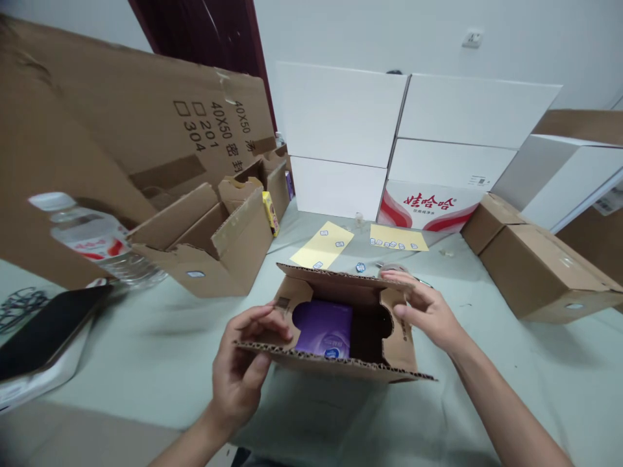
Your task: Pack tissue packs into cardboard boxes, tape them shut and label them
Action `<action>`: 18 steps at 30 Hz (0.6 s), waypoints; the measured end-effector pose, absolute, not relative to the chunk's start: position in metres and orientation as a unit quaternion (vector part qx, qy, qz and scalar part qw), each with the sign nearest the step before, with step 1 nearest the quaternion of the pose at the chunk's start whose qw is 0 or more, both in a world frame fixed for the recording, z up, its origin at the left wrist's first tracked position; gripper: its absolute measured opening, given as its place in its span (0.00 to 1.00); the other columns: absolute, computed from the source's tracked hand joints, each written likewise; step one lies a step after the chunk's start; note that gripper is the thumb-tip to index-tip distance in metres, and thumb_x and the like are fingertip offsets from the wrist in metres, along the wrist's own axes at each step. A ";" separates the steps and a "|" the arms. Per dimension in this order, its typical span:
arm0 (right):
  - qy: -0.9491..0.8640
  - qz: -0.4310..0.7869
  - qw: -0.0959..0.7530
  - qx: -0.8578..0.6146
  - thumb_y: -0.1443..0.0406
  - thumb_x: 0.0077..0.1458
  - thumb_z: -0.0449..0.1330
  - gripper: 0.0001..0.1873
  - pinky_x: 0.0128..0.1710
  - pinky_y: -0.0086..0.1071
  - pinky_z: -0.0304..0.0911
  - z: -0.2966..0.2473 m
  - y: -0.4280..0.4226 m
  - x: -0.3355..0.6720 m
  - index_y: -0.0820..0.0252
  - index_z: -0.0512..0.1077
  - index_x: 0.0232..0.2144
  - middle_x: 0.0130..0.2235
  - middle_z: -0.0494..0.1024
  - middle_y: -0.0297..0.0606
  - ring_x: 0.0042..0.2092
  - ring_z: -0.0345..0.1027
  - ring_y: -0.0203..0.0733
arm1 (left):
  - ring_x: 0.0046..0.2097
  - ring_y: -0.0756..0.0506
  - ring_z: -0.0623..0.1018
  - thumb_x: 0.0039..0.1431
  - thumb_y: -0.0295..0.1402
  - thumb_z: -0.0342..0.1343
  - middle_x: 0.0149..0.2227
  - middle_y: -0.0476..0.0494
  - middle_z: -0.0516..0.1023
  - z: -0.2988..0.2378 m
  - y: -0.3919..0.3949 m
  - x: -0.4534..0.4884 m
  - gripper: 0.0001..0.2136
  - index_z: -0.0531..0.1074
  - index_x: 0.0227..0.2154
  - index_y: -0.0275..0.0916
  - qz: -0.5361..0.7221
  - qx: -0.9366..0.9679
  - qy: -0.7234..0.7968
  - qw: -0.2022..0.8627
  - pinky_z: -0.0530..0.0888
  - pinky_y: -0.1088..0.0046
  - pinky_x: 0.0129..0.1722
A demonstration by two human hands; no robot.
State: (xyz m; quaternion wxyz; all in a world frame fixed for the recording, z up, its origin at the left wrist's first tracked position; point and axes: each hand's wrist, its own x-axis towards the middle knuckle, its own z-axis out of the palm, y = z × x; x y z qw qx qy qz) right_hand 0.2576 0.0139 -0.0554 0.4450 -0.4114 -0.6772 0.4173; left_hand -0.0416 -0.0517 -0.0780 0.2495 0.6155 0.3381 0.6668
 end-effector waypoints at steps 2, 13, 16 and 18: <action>-0.669 0.426 0.420 -0.441 0.55 0.51 0.69 0.29 0.56 0.47 0.69 -0.056 0.009 0.254 0.46 0.73 0.56 0.60 0.73 0.41 0.61 0.67 0.55 | 0.35 0.48 0.77 0.67 0.44 0.52 0.36 0.47 0.74 -0.081 -0.052 -0.043 0.19 0.64 0.56 0.44 0.657 0.634 0.286 0.292 0.77 0.72 0.37; -0.729 0.406 0.409 -0.370 0.45 0.59 0.57 0.22 0.61 0.53 0.59 -0.058 -0.003 0.268 0.42 0.78 0.50 0.66 0.64 0.38 0.69 0.52 0.61 | 0.67 0.41 0.59 0.65 0.30 0.50 0.63 0.38 0.57 -0.080 -0.044 -0.046 0.18 0.64 0.56 0.48 0.583 0.632 0.486 0.155 0.63 0.56 0.65; -0.729 0.367 0.386 -0.430 0.53 0.59 0.62 0.14 0.61 0.51 0.59 -0.064 -0.015 0.265 0.40 0.79 0.47 0.66 0.64 0.38 0.68 0.52 0.59 | 0.69 0.38 0.57 0.66 0.30 0.46 0.68 0.40 0.53 -0.077 -0.043 -0.052 0.20 0.63 0.59 0.52 0.534 0.664 0.479 0.211 0.62 0.47 0.65; -0.721 0.366 0.391 -0.439 0.55 0.60 0.61 0.13 0.60 0.51 0.60 -0.070 -0.020 0.261 0.40 0.79 0.47 0.66 0.64 0.38 0.68 0.54 0.57 | 0.69 0.38 0.58 0.67 0.29 0.45 0.68 0.43 0.54 -0.076 -0.041 -0.057 0.18 0.68 0.55 0.51 0.497 0.701 0.455 0.234 0.62 0.46 0.65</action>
